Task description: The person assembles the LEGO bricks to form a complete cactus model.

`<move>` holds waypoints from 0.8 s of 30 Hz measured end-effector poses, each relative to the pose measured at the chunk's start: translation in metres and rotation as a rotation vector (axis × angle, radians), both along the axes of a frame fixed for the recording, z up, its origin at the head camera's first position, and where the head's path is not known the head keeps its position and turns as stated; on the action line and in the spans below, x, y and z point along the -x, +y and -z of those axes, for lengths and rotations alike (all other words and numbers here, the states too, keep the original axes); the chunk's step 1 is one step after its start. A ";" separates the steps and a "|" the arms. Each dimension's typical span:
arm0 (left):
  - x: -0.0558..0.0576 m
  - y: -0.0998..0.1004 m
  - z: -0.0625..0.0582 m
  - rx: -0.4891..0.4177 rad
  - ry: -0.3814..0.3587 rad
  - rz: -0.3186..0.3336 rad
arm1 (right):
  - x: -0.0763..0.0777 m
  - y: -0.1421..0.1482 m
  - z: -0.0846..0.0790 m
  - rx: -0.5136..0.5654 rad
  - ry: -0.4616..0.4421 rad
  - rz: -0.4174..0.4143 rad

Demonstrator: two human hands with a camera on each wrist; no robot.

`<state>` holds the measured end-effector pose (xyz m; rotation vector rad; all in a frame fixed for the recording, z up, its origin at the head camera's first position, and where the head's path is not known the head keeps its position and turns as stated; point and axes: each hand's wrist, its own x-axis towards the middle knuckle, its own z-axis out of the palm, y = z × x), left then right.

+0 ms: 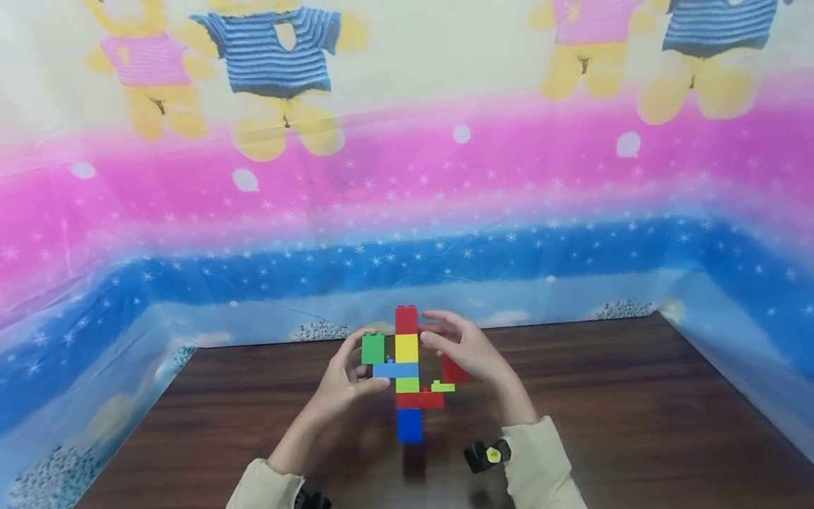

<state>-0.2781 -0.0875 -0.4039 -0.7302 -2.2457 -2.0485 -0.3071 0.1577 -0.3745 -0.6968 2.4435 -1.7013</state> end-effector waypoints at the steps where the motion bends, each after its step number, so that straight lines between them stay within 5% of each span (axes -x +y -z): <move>1: 0.000 -0.001 0.000 -0.002 -0.004 -0.008 | -0.001 0.001 0.001 -0.017 0.010 0.003; 10: 0.005 -0.008 -0.003 -0.003 -0.069 -0.134 | -0.022 0.002 0.003 -0.294 0.132 -0.004; 24: 0.012 -0.011 0.005 -0.044 -0.195 -0.136 | -0.020 0.004 0.021 -0.215 0.132 0.012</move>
